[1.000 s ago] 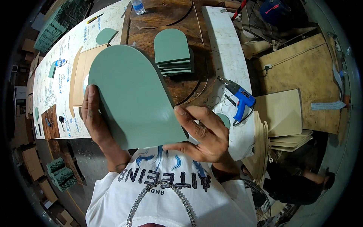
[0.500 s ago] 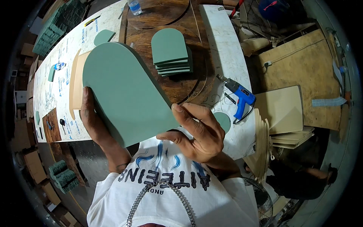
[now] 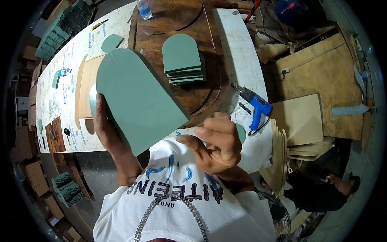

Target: The person uses a heat gun to apply a textured finish to the surface of light green, semi-circular wooden pieces. They hold each piece in one hand and direct the heat gun with the other, moving the tool across the surface to create a pattern. The person inspects the finished surface and stacks the treated pieces on a wooden workbench.

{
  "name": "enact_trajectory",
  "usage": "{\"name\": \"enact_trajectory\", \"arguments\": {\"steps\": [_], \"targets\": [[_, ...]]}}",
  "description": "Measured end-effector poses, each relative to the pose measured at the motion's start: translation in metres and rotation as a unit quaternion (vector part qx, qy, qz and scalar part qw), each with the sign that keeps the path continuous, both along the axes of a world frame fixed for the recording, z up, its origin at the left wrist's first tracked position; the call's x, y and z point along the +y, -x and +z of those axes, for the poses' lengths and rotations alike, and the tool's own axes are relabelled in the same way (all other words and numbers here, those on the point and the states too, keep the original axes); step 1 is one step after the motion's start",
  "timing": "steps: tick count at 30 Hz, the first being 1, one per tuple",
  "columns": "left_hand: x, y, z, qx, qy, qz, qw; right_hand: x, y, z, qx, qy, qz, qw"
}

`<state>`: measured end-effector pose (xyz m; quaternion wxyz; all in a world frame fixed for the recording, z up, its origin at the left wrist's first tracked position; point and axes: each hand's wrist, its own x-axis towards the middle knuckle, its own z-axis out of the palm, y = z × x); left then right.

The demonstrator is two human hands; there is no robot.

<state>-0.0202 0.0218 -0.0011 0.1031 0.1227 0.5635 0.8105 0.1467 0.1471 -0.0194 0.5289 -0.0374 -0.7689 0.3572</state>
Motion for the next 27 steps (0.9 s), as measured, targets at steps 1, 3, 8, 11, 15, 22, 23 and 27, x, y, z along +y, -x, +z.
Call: {"name": "enact_trajectory", "arguments": {"steps": [1, 3, 8, 11, 15, 22, 23, 27], "targets": [[0.0, 0.001, -0.001, -0.009, -0.005, -0.003, 1.0, -0.002, 0.0, -0.002, 0.016, 0.061, -0.006, 0.998], [0.0, 0.001, -0.003, -0.028, -0.017, -0.013, 0.999, -0.011, -0.001, -0.004, 0.046, 0.183, -0.017, 0.982], [-0.003, 0.001, -0.014, 0.031, 0.06, -0.038, 0.997, -0.015, 0.01, 0.014, -0.032, 0.232, 0.112, 0.966], [0.001, -0.003, -0.001, -0.016, 0.06, -0.053, 0.997, -0.008, 0.017, 0.025, 0.005, 0.23, 0.125, 0.965], [0.0, -0.007, -0.003, -0.063, 0.042, -0.11, 0.991, 0.013, 0.02, 0.029, 0.004, 0.078, 0.114, 0.99], [-0.005, -0.004, -0.013, -0.122, -0.034, -0.153, 0.98, 0.005, 0.007, 0.041, -0.063, -0.033, 0.024, 0.997], [-0.003, -0.005, -0.007, -0.122, -0.025, -0.154, 0.98, 0.004, 0.004, 0.042, -0.076, -0.064, 0.004, 0.995], [-0.008, -0.002, -0.005, -0.08, -0.015, -0.201, 0.976, -0.002, 0.0, 0.045, -0.098, -0.142, -0.062, 0.983]]}}
